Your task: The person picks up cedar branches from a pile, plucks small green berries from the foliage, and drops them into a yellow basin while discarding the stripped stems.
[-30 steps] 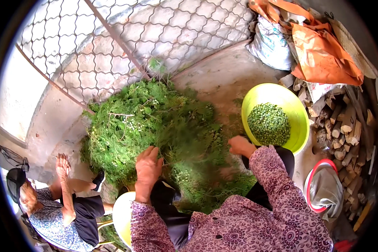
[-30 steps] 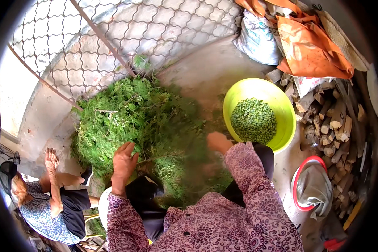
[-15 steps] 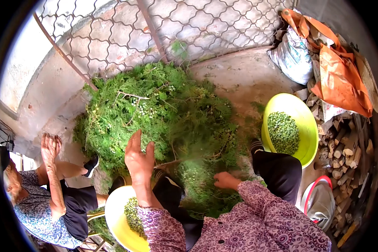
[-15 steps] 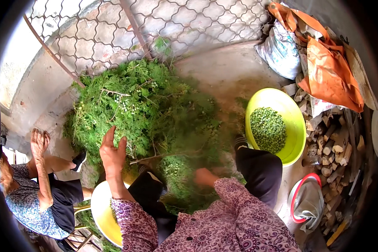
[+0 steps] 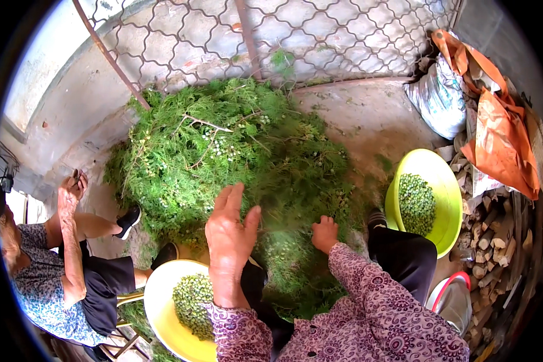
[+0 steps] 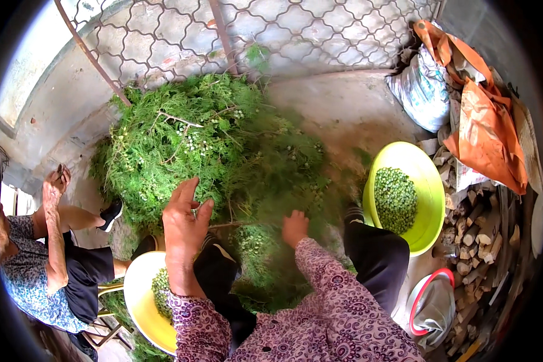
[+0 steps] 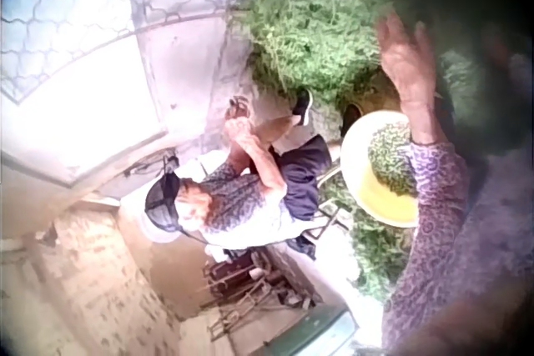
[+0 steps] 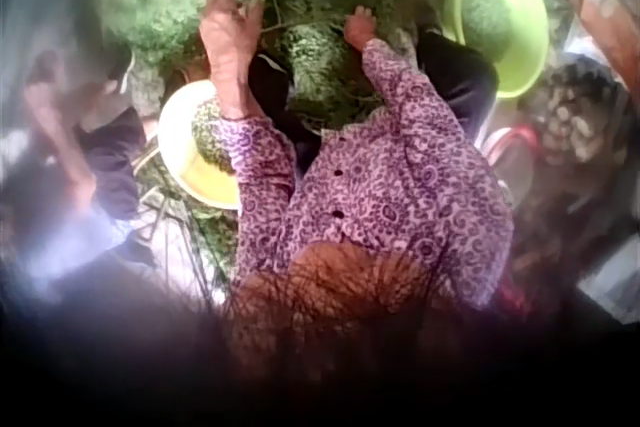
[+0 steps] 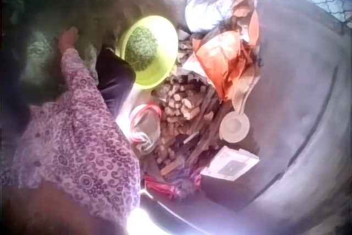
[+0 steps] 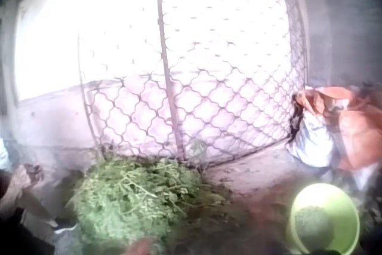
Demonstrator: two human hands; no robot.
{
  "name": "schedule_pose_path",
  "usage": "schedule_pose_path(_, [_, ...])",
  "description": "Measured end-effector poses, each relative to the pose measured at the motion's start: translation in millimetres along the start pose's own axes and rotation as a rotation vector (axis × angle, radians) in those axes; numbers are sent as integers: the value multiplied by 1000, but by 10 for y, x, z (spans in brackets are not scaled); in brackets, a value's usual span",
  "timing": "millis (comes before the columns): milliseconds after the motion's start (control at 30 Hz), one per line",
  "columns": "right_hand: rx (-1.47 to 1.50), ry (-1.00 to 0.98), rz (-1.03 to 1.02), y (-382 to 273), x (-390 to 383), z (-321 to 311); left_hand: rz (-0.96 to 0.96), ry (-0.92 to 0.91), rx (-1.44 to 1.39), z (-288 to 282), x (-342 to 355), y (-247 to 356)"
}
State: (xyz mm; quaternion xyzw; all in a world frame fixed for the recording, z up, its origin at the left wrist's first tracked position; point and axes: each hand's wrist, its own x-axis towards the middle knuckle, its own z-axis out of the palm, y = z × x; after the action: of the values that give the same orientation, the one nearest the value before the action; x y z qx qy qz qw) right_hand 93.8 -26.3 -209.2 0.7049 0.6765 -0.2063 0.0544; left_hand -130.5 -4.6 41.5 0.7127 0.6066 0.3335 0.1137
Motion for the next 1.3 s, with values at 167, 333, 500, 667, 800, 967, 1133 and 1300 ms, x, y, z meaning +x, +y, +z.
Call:
schedule_pose_path(167, [84, 29, -83, 10, -108, -90, -6, 30, -10, -34, -8, -9])
schedule_pose_path(333, [386, 167, -136, 334, -167, -133, 6, 45, -27, -22, 14, 33])
schedule_pose_path(500, [834, 310, -92, 366, -240, -417, 25, 77, -40, 6, 23, -21])
schedule_pose_path(667, [1210, 294, 48, 412, -371, -876, 37, 94, -51, 12, 39, -9])
schedule_pose_path(800, [1271, 375, 51, 427, -517, -1094, 31, 106, -24, 23, 51, 6])
schedule_pose_path(967, [1250, 379, -31, 539, -633, -1277, 7, 69, -70, 65, 74, 85])
schedule_pose_path(1133, [1163, 280, -146, 668, -802, -1597, -16, 38, -91, 46, 76, 201])
schedule_pose_path(1300, [1120, 132, -256, 668, -1016, -2013, 61, 182, -331, 29, 100, 249])
